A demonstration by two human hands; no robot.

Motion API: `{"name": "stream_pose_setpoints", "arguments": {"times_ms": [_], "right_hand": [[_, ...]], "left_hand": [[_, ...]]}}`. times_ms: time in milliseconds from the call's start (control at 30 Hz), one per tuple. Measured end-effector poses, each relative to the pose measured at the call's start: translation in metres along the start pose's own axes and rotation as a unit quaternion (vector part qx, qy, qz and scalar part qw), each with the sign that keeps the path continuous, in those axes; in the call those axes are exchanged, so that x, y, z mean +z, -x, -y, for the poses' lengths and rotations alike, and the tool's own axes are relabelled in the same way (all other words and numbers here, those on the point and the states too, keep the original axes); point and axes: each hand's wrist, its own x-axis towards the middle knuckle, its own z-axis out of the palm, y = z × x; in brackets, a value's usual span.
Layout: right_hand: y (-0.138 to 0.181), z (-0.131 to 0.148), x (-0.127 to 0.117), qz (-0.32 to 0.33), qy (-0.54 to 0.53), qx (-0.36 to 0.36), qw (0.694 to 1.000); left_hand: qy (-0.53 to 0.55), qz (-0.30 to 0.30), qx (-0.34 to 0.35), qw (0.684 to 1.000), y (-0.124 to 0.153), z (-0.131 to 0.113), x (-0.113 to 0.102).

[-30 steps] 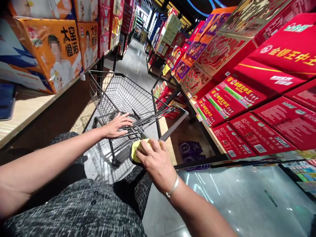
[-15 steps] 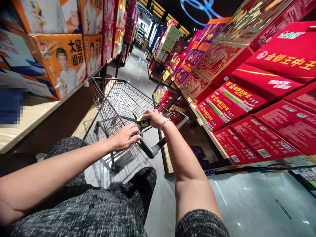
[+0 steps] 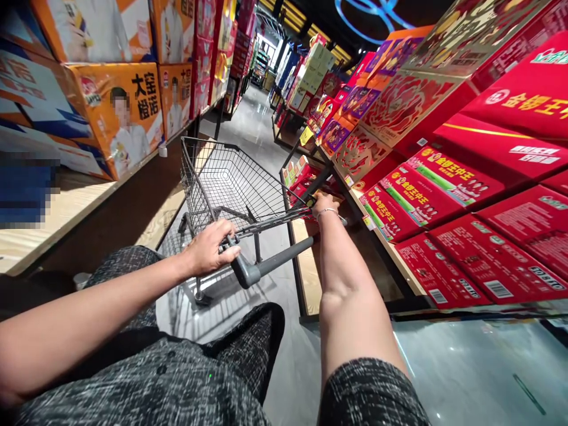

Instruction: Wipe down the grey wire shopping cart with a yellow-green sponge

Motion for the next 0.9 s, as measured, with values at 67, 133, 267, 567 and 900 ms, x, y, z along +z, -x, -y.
{"name": "stream_pose_setpoints", "arguments": {"times_ms": [67,133,267,567,900], "right_hand": [[0.007,-0.007,0.009,0.013,0.009,0.046,0.999],[0.018,-0.005,0.013,0.026,0.019,0.056,0.998],[0.045,0.018,0.007,0.047,0.033,0.01,0.998],[0.103,0.08,-0.016,0.064,-0.011,-0.13,0.989],[0.137,0.116,-0.033,0.095,-0.371,-0.336,0.86]], "left_hand": [[0.035,-0.017,-0.014,0.999,0.001,0.007,-0.001],[0.066,-0.033,-0.026,0.997,0.0,0.013,0.0],[0.108,-0.043,-0.089,0.989,-0.004,0.02,0.0],[0.143,-0.053,-0.144,0.978,-0.016,0.032,-0.006],[0.15,-0.078,-0.132,0.977,-0.021,0.05,-0.012]]}}
